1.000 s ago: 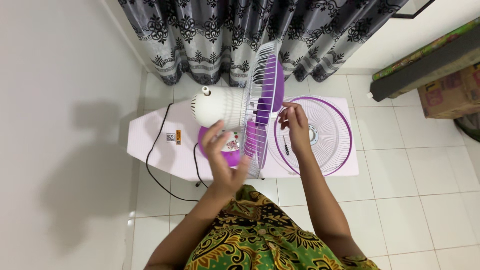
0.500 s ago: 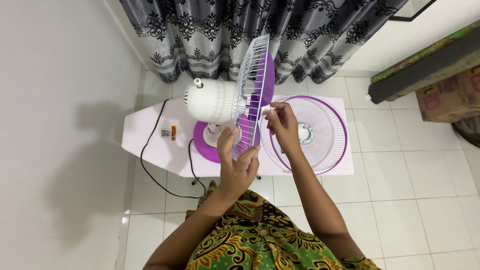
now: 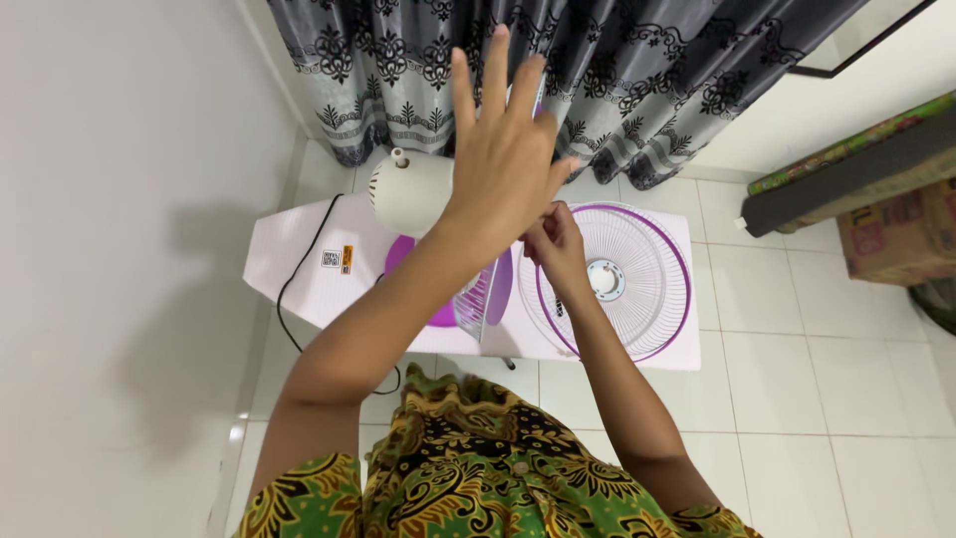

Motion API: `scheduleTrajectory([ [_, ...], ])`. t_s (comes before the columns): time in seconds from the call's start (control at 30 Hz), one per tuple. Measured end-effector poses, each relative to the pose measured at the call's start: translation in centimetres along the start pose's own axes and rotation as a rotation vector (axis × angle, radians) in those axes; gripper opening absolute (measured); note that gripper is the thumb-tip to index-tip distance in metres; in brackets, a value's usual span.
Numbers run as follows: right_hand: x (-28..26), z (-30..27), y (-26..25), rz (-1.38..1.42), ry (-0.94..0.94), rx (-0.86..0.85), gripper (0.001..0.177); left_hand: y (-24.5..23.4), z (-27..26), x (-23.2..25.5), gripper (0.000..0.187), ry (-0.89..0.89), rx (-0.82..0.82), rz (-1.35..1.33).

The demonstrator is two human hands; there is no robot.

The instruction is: The person disassembles a small electric fan by unscrewing the front grille, removing the grille and fan blades, and placing the parts on the table. The person does not reassemble the fan within the clip.

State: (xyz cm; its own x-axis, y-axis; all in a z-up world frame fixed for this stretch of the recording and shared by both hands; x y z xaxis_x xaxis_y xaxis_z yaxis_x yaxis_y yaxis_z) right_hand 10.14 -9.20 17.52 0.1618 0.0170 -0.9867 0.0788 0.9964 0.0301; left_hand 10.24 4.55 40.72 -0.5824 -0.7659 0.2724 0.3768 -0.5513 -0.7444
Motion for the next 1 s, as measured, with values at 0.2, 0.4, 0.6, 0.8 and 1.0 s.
scheduleTrajectory([
  [0.2, -0.9, 0.3, 0.2, -0.091, 0.022, -0.072, 0.033, 3.8, 0.7, 0.0, 0.039, -0.131, -0.113, 0.135],
  [0.4, 0.5, 0.9, 0.1, -0.134, 0.187, -0.192, 0.033, 6.5, -0.1, -1.0, 0.011, -0.172, -0.058, 0.170],
  [0.6, 0.4, 1.3, -0.8, -0.198, 0.113, -0.359, 0.031, 6.8, -0.2, -0.8, 0.011, -0.164, -0.066, 0.191],
  [0.8, 0.2, 1.1, -0.9, -0.323, 0.072, -0.265, 0.021, 6.1, 0.0, -0.6, 0.013, -0.141, -0.075, 0.199],
  [1.0, -0.5, 0.7, -0.6, -0.516, -0.099, -0.209, 0.018, 6.0, -0.3, -0.8, 0.011, -0.131, -0.108, 0.155],
])
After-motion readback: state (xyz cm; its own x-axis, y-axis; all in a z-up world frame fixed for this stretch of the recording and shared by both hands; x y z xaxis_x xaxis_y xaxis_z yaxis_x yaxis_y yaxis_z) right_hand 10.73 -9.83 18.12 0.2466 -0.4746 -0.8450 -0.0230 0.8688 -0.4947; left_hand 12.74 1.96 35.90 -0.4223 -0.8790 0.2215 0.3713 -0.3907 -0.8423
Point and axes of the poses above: each hand's wrist, its own z-axis towards the middle knuckle, its own y-axis out of the palm, x = y × z, the point moved 6 cm from there along z, towards the middle knuckle, and after that the axes turned 6 degrees about -y, right-handed, at the moved point
